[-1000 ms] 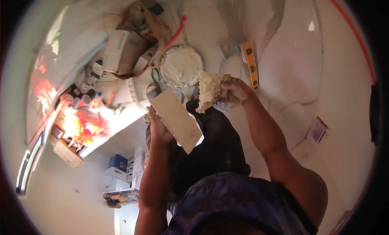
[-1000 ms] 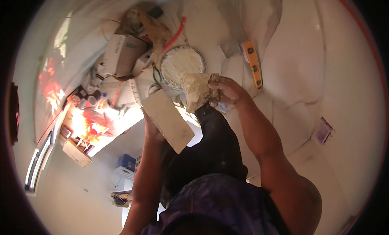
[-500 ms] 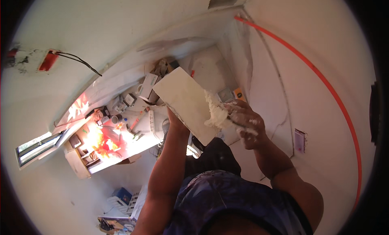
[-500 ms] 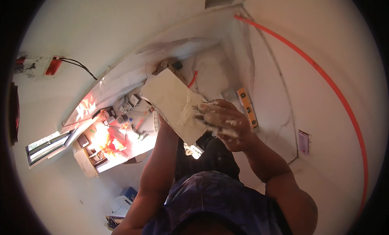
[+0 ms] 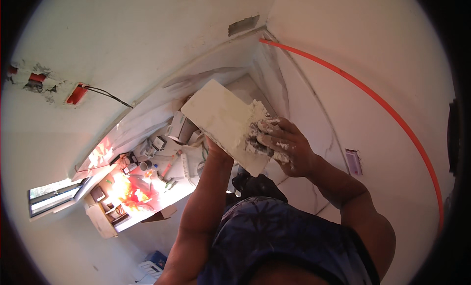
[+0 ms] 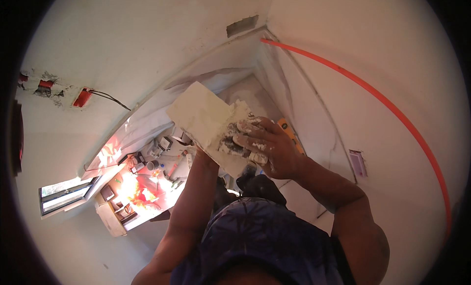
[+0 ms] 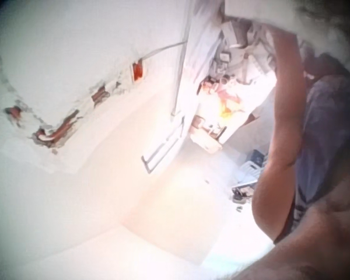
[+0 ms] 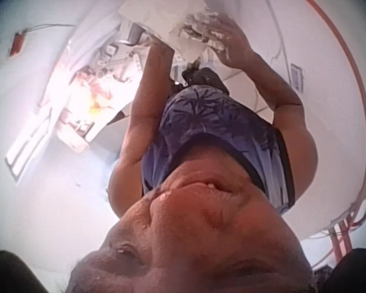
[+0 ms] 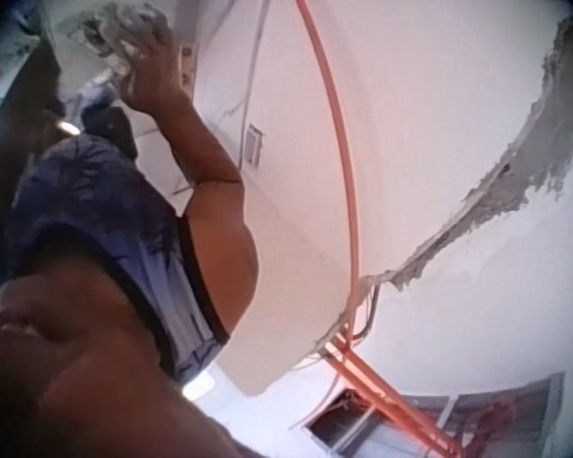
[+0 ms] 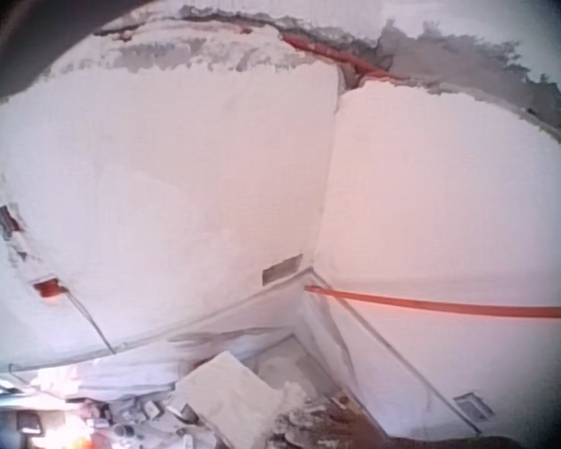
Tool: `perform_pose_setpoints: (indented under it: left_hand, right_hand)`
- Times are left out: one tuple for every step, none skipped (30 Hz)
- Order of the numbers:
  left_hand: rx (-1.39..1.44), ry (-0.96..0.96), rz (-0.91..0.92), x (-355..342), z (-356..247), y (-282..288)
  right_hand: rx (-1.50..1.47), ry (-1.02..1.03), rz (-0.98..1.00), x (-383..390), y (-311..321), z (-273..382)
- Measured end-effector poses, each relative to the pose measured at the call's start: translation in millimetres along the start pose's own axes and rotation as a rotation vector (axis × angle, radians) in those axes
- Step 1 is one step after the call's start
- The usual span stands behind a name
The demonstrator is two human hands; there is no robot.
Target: The person applies plaster around electrical conduits and wall channels using putty knives, scoops plaster from a plate, and spreads compound along the wall joint. Then, the person aligns and tests the fit of an electrical socket cover against the wall.
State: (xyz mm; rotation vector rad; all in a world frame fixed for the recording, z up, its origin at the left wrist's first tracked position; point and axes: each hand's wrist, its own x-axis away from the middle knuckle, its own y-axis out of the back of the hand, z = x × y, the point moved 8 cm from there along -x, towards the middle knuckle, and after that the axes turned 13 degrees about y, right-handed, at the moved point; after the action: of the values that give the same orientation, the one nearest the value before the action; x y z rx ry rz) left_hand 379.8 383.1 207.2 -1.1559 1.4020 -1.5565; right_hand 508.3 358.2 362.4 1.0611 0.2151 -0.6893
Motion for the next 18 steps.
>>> perform_pose_setpoints:
  left_hand:
    - [0.017, 0.004, -0.008, 2, 1, -2]
    - [0.003, -0.008, 0.0, 5, -1, -5]
    - [-0.012, -0.024, 0.011, 7, -3, -9]
    - [-0.012, -0.027, 0.01, 8, -3, -10]
    - [-0.021, -0.032, -0.012, 11, -4, -10]
    - [-0.011, -0.041, -0.104, 12, -5, -4]
    - [-0.029, -0.04, -0.027, 13, -5, -11]
    - [-0.02, -0.03, -0.037, 16, -5, -12]
    - [-0.021, -0.022, -0.026, 17, -5, -14]
    - [-0.011, -0.021, -0.045, 19, -6, -14]
    - [0.079, -0.005, -0.009, 21, -7, -16]
    - [0.169, 0.01, 0.03, 23, -8, -19]
    - [0.169, 0.011, 0.029, 24, -11, -20]
    - [0.124, 0.017, 0.073, 24, -14, -26]
    - [0.077, 0.023, 0.113, 26, -16, -31]
    - [0.075, 0.023, 0.113, 27, -18, -31]
    - [0.062, 0.03, 0.086, 27, -20, -30]
    - [0.047, 0.037, 0.059, 27, -22, -29]
  right_hand:
    - [0.003, 0.026, -0.003, 0, 2, 4]
    - [0.006, -0.011, 0.006, 2, 3, 2]
    - [0.003, -0.023, 0.004, 2, 5, 3]
    - [0.007, -0.041, 0.017, 3, 6, 3]
    - [0.0, -0.064, 0.056, 3, 5, 3]
    - [-0.006, -0.077, 0.076, 4, 6, 3]
    - [0.0, -0.082, 0.096, 3, 7, 3]
    - [-0.011, -0.083, 0.096, 3, 9, 5]
    - [-0.022, -0.086, 0.097, 2, 11, 6]
    - [-0.019, -0.083, 0.098, 1, 13, 7]
    - [0.007, -0.108, 0.133, 0, 12, 7]
    - [0.035, -0.132, 0.168, 0, 12, 6]
    - [0.035, -0.133, 0.168, -2, 12, 8]
    - [0.064, -0.113, 0.162, -5, 14, 10]
    - [0.088, -0.09, 0.147, -8, 15, 13]
    - [0.091, -0.094, 0.152, -9, 16, 14]
    - [0.145, -0.077, 0.169, -12, 16, 15]
    - [0.201, -0.059, 0.186, -14, 17, 17]
